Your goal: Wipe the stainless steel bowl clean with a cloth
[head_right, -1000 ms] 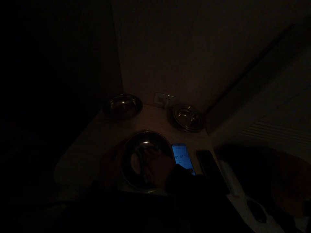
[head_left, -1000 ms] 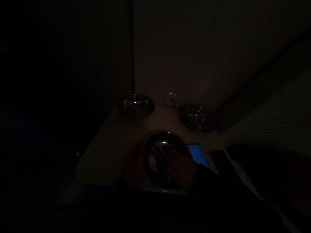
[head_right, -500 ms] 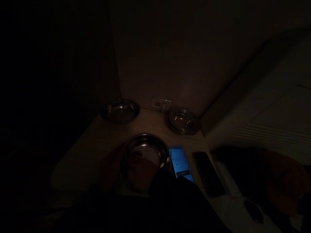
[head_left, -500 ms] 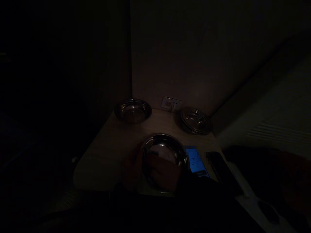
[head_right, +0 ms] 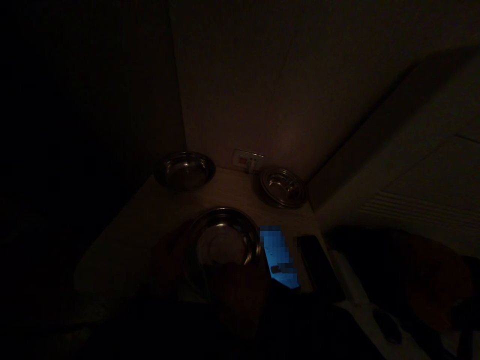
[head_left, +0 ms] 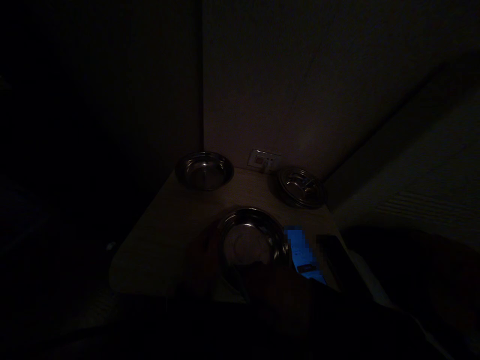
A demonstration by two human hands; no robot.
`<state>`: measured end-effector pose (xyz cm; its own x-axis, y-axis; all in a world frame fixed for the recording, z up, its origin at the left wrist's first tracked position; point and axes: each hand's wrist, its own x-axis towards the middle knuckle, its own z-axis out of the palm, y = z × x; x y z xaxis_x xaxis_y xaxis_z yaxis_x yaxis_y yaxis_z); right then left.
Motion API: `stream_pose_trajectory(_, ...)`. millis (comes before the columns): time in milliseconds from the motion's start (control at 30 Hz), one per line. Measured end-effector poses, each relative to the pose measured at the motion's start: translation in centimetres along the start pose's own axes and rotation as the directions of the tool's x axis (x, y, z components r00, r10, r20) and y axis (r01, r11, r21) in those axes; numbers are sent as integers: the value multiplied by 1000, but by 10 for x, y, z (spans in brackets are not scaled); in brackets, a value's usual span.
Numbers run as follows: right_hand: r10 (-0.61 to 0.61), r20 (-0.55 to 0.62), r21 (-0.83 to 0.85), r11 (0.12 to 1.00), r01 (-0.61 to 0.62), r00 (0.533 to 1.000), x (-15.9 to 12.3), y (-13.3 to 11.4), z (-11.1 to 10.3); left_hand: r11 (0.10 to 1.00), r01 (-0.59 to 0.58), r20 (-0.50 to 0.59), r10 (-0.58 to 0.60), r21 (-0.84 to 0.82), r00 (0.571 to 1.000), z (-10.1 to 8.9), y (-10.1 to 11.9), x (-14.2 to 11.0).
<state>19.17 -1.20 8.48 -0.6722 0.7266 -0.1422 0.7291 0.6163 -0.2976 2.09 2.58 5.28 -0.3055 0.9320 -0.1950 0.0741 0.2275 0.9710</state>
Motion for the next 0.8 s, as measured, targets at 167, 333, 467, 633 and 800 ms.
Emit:
stream_pose_trajectory(167,141,-102,6,990,-141,985,15,-26,15,999,-44,88,43,5,995,-5,4,9)
stream_pose_trajectory(333,73,-105,-54,995,-79,992,-1,-17,3,999,-37,183,42,-30,982,-7,4,21)
stream_pose_trajectory(467,-50,-105,-119,992,37,993,-8,-7,-1,999,-40,168,43,-17,985,-7,5,22)
stream_pose_trajectory(633,14,-147,-126,991,-33,989,11,-16,7,993,-46,140,31,106,990,-9,3,3)
stream_pose_trajectory(800,49,-211,-41,997,-59,976,25,-27,9,980,21,-15,-18,200,1000,-6,-3,-11)
